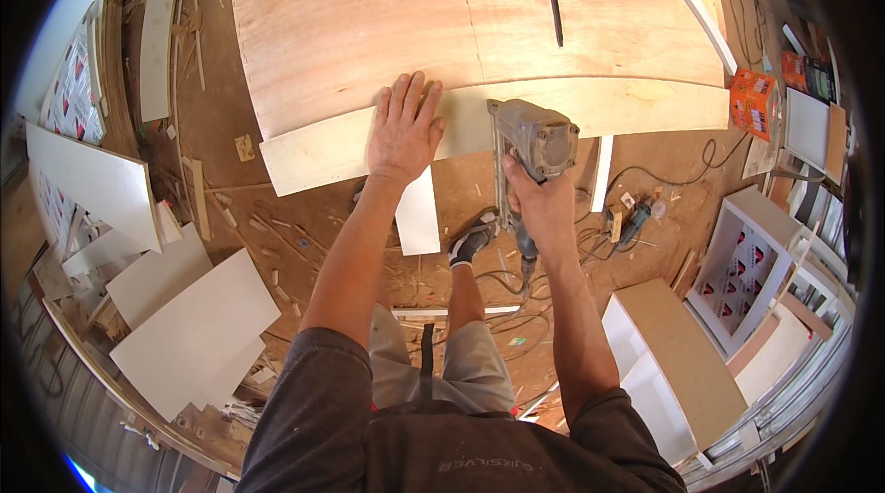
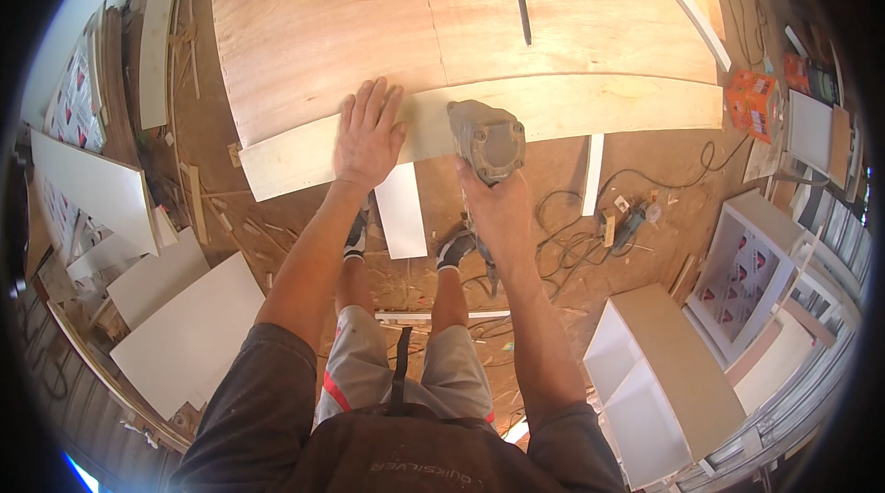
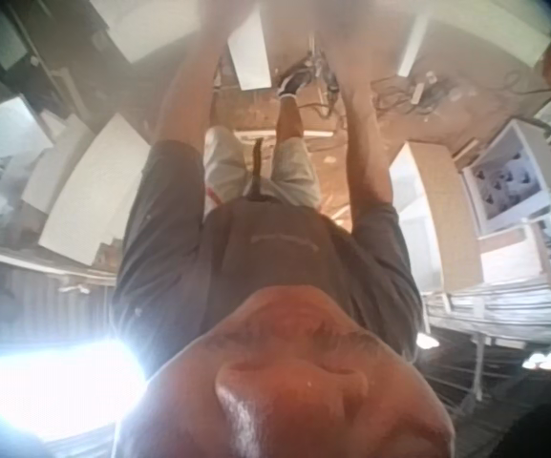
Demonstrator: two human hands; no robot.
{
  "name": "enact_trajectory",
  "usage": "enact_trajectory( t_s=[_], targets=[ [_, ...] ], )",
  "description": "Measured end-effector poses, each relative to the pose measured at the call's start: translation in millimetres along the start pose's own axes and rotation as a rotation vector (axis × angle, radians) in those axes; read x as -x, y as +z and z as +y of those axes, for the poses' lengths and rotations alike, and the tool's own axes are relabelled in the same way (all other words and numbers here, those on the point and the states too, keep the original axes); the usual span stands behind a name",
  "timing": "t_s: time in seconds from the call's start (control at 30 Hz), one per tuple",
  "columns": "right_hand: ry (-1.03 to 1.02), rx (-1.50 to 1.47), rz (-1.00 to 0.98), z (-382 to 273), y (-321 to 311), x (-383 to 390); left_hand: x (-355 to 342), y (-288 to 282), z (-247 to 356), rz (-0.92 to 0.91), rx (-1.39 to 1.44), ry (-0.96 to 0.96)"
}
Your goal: The person assembles pieces of wood to build a structure by positioning a wooden board against a corner and securing it using pneumatic nail guns.
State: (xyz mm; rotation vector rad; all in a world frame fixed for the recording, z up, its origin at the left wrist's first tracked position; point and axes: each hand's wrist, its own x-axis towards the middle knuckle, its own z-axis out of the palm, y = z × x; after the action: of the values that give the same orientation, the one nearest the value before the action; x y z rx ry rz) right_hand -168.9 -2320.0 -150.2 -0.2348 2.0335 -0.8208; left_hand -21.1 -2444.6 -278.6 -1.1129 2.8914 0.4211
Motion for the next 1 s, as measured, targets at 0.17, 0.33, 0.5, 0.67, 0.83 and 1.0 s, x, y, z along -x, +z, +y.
enact_trajectory(
  t_s=[0.17, 0.33, 0.5, 0.67, 0.83, 1.0],
  targets=[
    [0.008, 0.002, 0.026, -1, 4, 0, 0, 2, -2, -0.039, -0.014, -0.015],
    [0.014, 0.064, 0.002, -2, 4, 1, 0, 0, -3, -0.029, 0.006, -0.008],
    [0.065, 0.062, 0.014, 0, 5, 0, 1, 1, -4, -0.011, 0.019, -0.006],
    [0.037, 0.144, 0.006, -2, 4, 0, 1, 2, -5, -0.020, 0.011, -0.008],
    [0.020, 0.068, -0.017, 10, 1, 7, 0, 0, -3, -0.030, 0.002, -0.004],
    [0.039, 0.146, 0.025, 20, -3, 7, -1, -1, -2, -0.033, 0.017, -0.010]
  ],
)
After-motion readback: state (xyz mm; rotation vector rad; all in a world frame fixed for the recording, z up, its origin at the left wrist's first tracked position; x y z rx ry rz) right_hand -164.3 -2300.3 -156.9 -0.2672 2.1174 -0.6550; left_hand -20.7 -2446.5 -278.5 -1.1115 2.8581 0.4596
